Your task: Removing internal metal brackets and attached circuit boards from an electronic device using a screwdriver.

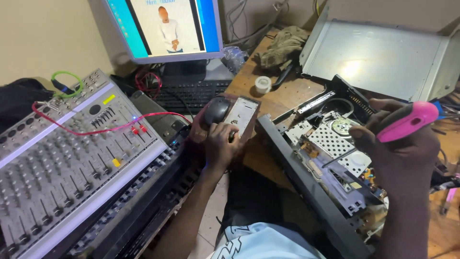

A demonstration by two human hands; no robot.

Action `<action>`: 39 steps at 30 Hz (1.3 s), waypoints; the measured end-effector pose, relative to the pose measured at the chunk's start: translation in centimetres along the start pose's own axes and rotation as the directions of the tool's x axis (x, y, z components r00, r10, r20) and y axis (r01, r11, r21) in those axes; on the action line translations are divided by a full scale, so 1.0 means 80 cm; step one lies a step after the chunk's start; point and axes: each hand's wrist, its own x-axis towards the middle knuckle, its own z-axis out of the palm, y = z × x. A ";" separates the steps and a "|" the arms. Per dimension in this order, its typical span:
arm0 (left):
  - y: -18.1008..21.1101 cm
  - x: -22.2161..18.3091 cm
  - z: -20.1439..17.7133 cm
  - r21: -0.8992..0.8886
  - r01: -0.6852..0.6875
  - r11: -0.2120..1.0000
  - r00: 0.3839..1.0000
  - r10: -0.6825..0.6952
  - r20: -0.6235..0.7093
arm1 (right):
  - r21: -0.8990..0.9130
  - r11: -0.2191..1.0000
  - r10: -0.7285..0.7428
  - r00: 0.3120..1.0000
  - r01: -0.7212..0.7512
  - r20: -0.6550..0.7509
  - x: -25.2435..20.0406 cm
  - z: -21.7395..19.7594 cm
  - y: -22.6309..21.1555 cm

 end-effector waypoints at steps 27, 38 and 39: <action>0.242 0.135 -0.004 -0.652 -0.398 0.645 0.476 0.753 0.454 | 0.213 0.962 0.212 0.957 -0.169 -0.200 0.017 -0.039 0.000; 0.244 0.138 -0.017 -0.652 -0.331 0.682 0.485 0.715 0.503 | 0.027 0.995 0.098 0.924 -0.095 -0.370 -0.009 -0.054 0.004; 0.243 0.138 -0.016 -0.644 -0.325 0.692 0.486 0.707 0.515 | -0.064 0.993 0.062 0.915 -0.095 -0.398 -0.012 -0.056 0.005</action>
